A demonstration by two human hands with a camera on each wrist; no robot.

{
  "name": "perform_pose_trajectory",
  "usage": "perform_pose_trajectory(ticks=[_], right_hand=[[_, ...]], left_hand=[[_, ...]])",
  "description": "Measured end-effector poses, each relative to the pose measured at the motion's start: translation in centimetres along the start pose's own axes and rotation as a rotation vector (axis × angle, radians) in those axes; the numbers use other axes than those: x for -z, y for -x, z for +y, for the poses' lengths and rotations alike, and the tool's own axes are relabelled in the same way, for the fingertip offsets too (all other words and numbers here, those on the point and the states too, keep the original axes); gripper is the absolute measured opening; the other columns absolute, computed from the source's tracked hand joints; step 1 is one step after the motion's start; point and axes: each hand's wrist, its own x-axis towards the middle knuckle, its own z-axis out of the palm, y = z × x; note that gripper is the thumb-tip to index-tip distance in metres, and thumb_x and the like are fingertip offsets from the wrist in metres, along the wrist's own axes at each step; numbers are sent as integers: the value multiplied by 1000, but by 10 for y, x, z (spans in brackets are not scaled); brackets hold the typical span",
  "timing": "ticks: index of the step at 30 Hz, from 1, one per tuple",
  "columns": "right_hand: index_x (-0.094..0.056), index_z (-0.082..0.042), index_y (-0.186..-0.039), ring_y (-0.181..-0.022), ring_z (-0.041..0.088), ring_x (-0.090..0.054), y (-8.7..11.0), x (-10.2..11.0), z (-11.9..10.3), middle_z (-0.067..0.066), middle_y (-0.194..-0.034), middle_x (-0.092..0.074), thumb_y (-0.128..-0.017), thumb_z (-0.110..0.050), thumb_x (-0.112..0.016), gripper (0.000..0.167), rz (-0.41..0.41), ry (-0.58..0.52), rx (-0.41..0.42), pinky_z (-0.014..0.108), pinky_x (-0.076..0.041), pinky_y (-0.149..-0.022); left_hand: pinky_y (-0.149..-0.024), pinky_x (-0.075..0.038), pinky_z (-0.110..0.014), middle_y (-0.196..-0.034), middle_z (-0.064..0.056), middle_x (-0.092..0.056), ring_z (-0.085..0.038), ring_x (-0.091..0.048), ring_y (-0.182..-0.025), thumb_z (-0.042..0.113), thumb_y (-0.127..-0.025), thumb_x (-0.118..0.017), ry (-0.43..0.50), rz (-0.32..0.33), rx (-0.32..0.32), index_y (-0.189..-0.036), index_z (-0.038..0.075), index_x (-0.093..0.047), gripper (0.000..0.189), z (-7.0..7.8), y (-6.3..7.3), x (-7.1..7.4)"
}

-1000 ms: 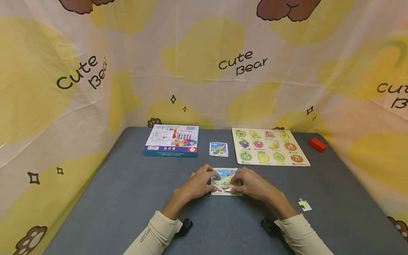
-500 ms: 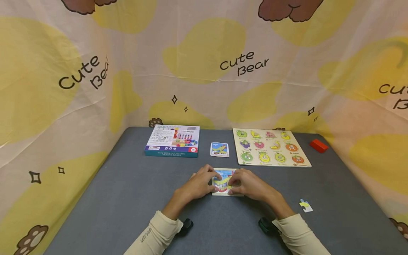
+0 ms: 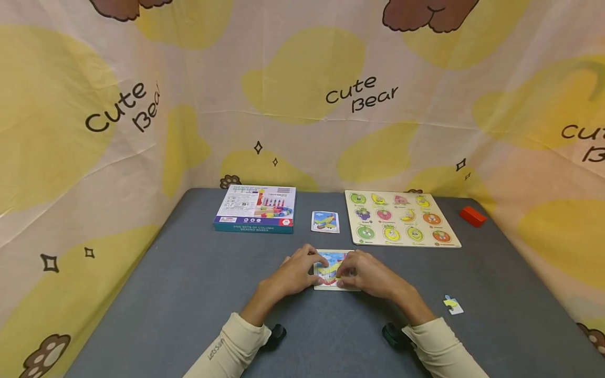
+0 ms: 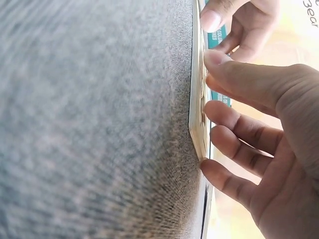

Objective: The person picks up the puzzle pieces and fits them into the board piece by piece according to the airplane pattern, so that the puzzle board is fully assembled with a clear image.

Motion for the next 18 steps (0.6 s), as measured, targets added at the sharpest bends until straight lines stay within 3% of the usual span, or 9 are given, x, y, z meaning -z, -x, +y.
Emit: perform_pose_trajectory(ticks=[6, 11, 18], right_hand=[[-84, -21, -105, -96, 10, -60, -1, -2, 0, -12, -100, -69, -96, -19, -81, 10, 0, 1, 23, 39, -50, -87], [-83, -17, -99, -91, 10, -58, -2, -3, -2, -10, -94, -67, -93, -19, -83, 6, 35, -5, 8, 34, -49, -82], [-75, -17, -84, -81, 11, -54, -2, -4, -4, -10, -84, -63, -86, -21, -89, 15, 93, 11, -38, 29, -45, -75]], left_hand=[[-101, -41, -59, -134, -7, -55, -28, -54, -128, 23, -98, -79, -2, -3, 6, -128, 17, -74, 32, 0, -1, 0], [-104, -41, -57, -133, -7, -55, -28, -52, -126, 20, -98, -78, -26, -14, 3, -129, 18, -75, 30, 3, 0, -1], [-98, -44, -47, -123, -3, -63, -25, -55, -116, 5, -97, -74, -99, -20, -158, -121, 18, -81, 28, 9, -1, -2]])
